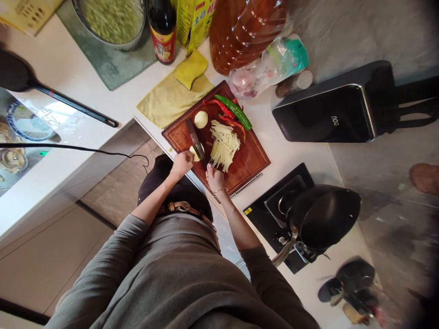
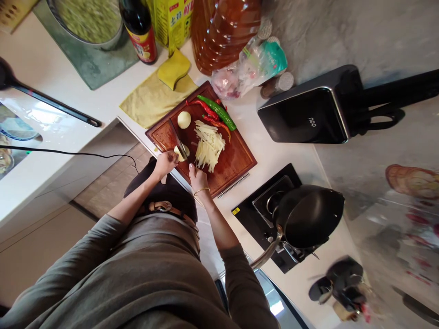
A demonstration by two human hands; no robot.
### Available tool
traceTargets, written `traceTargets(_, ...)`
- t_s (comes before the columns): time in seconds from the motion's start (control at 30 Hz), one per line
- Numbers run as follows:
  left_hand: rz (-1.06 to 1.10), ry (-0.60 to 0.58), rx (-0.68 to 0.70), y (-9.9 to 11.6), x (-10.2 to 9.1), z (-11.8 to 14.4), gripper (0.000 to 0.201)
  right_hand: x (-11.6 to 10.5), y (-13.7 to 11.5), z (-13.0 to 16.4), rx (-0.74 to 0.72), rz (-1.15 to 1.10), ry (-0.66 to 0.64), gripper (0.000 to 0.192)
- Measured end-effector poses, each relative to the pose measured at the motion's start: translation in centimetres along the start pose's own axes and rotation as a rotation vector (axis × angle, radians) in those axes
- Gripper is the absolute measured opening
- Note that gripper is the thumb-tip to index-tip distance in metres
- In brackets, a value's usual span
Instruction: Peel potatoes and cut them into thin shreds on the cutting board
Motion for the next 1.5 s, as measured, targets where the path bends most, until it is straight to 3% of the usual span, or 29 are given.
traceTargets(0.47,0.019,-0.024,-0.004,-0.1,0.0,0.0,0.023,-1.0,-0.7,1.5,-0.042,0.119,-0.004,0.073)
traceTargets(0.9,0.008,-0.028,-0.018,-0.1,0.1,-0.1,0.023,0.6,-0.6,-0.8,-0.025,0.126,-0.02,0.071)
traceTargets(1.13,0.021,-0.038,-0.016,0.0,0.0,-0.1,0.02,-0.1,-0.4,0.3,0.003,0.014,0.015,0.073)
traceTargets(1.5,0.011,-0.03,0.005,0.2,-0.2,0.0,0.023,-0.8,-0.8,1.8,-0.018,0.084,-0.019,0.072)
Point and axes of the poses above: each hand's wrist, its own z-axis away from the middle knuckle, its own x-axis out of the palm, y = z × x, the point moved 2 cm from there along -z, towards the middle knuckle, and after that the axes turned 5 degrees about y, right-handed, at the moved point
